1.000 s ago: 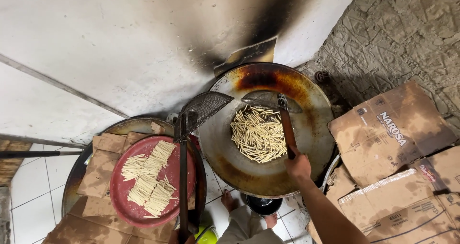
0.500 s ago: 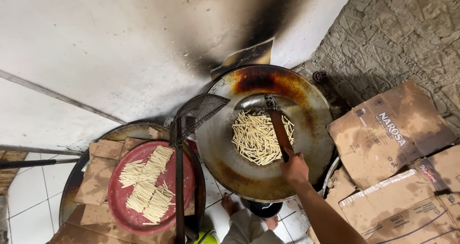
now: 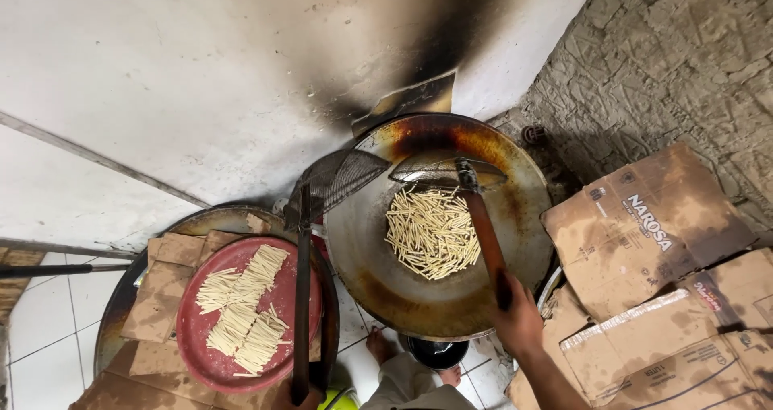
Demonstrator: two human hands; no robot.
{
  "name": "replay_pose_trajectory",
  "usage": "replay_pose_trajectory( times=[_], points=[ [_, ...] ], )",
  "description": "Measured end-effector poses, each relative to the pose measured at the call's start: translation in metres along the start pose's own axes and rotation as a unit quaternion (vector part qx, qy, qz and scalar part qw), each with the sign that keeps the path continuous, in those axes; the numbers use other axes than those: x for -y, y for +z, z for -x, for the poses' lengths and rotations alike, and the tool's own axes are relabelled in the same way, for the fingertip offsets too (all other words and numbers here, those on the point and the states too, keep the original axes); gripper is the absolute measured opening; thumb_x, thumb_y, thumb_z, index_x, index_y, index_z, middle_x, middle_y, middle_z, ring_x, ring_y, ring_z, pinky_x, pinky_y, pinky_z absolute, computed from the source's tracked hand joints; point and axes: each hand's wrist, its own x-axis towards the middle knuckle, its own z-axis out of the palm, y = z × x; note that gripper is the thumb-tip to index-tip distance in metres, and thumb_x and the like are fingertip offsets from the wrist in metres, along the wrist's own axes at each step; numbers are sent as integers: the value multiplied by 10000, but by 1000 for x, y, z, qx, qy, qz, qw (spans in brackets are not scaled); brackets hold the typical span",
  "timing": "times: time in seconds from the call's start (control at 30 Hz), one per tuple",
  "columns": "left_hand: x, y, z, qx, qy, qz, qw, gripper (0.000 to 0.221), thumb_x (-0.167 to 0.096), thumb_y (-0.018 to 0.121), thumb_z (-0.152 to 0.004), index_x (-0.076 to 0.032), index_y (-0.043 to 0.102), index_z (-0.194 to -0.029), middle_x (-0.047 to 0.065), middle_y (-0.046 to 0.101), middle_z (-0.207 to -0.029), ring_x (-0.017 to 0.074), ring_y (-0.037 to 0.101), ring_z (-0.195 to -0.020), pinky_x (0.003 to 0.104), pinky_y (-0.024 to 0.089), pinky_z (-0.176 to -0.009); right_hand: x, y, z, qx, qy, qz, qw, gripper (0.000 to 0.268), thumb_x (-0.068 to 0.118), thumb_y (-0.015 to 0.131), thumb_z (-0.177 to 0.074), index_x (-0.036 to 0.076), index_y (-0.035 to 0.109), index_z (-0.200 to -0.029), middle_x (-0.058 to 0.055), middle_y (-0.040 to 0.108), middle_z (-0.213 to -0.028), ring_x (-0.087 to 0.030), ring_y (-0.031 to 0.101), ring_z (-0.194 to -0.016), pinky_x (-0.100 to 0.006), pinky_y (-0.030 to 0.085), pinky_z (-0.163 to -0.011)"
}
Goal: Frying noodles in a large wok using a metal strainer to stir and lift them.
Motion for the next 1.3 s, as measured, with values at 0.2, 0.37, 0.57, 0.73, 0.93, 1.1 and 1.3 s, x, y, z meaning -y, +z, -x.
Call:
replay_pose_trajectory(
  times=[0.2,0.37,0.57,0.73,0.93,1.1,1.3],
  points=[
    [-2,9,11,-35,146,31,988,203,-172,794,-723,-98,703,-889,117,669,-674,204,607,-667,340,506,-676,-111,11,63,-100,20,6,995,752,295,726,-792,265,467,-1497,-79,754,-1146,-340,739,-988,-460,581,-839],
    [-58,12,44,25,165,-45,985,399,-262,641,-805,-85,670,-1161,156,743,-1079,351,659,-1044,468,477,-909,-153,33,26,22,74,37,996,492,349,662,-793,173,500,-1224,-190,781,-1045,-456,731,-950,-524,544,-825],
    [-38,32,52,55,160,-70,983,313,-217,629,-768,-82,639,-1051,102,611,-878,266,544,-821,413,414,-766,-112,2,58,135,147,49,979,599,303,650,-765,197,555,-1347,-91,776,-1130,-298,733,-971,-404,542,-815],
    [-4,45,59,40,179,-84,979,309,-276,669,-751,-106,686,-1009,124,751,-910,333,674,-863,458,480,-816,-114,8,69,141,155,18,978,544,337,736,-722,154,655,-1228,-66,793,-1044,-251,738,-899,-367,527,-770],
    [27,57,73,31,117,-81,989,570,-246,684,-761,-140,653,-1320,87,781,-1171,294,719,-1097,431,529,-948,-117,31,59,166,141,-3,976,510,220,689,-660,113,677,-1159,-61,766,-934,-228,707,-843,-358,514,-745],
    [61,70,52,-17,101,-94,990,619,-336,778,-688,-186,677,-1280,73,796,-1134,278,732,-1070,410,535,-929,-99,53,30,164,138,-53,975,542,241,686,-714,118,664,-1240,-86,741,-941,-235,675,-815,-378,505,-680],
    [56,65,63,-32,89,-48,994,495,-279,755,-685,-194,744,-1173,53,802,-1046,248,732,-984,391,524,-878,-79,45,-9,174,148,-188,955,471,95,705,-795,-44,678,-1245,-153,704,-911,-227,603,-738,-347,500,-660]
  ],
)
